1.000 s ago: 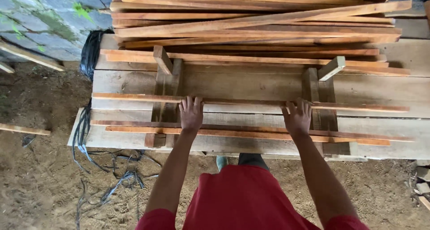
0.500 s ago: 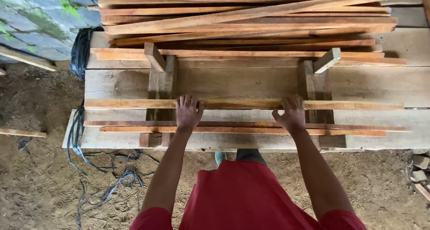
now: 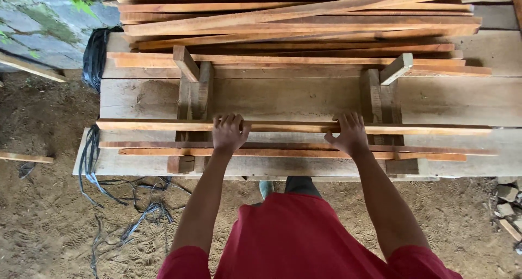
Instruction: Tying together groups of thin wooden slats with plastic or wire ties on a workbench.
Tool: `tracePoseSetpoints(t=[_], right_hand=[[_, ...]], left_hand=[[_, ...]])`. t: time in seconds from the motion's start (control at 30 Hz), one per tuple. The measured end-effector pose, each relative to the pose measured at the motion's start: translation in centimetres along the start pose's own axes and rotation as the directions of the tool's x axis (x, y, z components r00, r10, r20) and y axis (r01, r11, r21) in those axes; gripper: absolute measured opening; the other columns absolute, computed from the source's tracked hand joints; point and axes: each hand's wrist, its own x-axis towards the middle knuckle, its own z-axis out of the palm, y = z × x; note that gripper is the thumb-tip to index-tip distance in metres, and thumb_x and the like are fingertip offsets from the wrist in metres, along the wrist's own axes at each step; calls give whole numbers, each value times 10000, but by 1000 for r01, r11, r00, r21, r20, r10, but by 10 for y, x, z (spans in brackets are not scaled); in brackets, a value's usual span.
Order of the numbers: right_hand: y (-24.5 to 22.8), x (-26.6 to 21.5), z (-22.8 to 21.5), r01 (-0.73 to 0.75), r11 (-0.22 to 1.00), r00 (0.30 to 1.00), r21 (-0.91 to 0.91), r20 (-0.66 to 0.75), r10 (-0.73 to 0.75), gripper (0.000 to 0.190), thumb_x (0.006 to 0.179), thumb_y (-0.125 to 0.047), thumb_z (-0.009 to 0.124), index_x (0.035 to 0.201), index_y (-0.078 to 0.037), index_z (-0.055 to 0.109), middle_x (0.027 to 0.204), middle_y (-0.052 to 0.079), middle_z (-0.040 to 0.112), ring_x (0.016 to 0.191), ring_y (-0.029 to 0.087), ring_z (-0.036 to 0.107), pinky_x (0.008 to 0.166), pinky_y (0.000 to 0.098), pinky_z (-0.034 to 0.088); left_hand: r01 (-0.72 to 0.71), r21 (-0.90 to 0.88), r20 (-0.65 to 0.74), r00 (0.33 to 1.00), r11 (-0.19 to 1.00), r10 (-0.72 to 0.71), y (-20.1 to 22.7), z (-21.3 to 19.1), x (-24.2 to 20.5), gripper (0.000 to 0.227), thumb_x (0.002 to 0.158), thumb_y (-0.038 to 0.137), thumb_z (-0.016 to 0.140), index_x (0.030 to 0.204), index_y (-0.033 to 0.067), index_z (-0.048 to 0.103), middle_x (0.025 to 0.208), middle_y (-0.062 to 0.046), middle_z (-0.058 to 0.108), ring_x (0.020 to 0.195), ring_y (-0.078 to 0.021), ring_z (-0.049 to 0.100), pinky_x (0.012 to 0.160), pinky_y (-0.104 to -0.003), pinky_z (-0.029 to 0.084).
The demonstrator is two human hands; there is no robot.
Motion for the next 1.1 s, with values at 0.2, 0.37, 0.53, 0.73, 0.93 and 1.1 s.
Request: tracePoseSetpoints(t=[0.2, 0.37, 0.53, 0.73, 0.93, 1.1], right_hand=[[25, -20, 32, 3, 1000, 1000, 0, 17, -3, 205, 724, -279, 777, 793, -184, 609, 711, 9, 564, 729, 248, 655, 748, 394, 546], [26, -38, 37, -80, 994, 996, -79, 18, 82, 292, 796, -358, 740, 623, -226, 545, 559, -12, 513, 557, 230, 621, 579, 353, 516], [16, -31, 23, -128, 989, 987, -81, 84, 134, 403, 831, -417, 707, 531, -211, 534, 483, 28, 506, 504, 277, 631, 502, 380, 482], [17, -2, 23, -372, 915, 769, -155, 501, 397, 527, 896, -504, 509, 528, -133, 572, 521, 147, 600, 677, 416, 702, 700, 515, 492], [30, 24, 42, -467, 835, 506, -291, 686, 523, 594, 907, -610, 455, 804, -131, 790, 876, 167, 774, 939, 410, 760, 833, 558, 568], [40, 53, 42, -496, 844, 653, -203, 554, 517, 384, 914, -438, 553, 875, -137, 787, 850, 138, 768, 867, 417, 758, 807, 576, 586]], left_hand=[[-11, -76, 13, 1000, 997, 13, -3, 5, -6, 110, 774, 290, 545, 698, 235, 602, 616, 20, 593, 631, -204, 675, 705, -367, 533], [15, -31, 73, 997, 999, -12, -5, 6, -15, 176, 771, 291, 543, 623, 215, 603, 565, -24, 586, 569, -258, 670, 605, -387, 542], [122, -124, 269, 959, 985, -85, -4, -6, -15, 289, 812, 333, 535, 604, 159, 634, 580, -125, 612, 593, -368, 689, 589, -492, 558], [232, -62, 440, 879, 971, -182, -12, 28, -8, 360, 835, 361, 500, 580, 173, 671, 557, -117, 654, 571, -381, 697, 612, -475, 569], [415, 22, 751, 594, 909, -289, -19, 32, 30, 499, 854, 505, 438, 803, 140, 774, 782, -186, 746, 800, -437, 748, 725, -529, 566], [341, 120, 809, 511, 932, -291, -21, 30, 69, 534, 963, 495, 337, 1101, 196, 757, 1068, -178, 772, 1044, -431, 732, 893, -513, 554]])
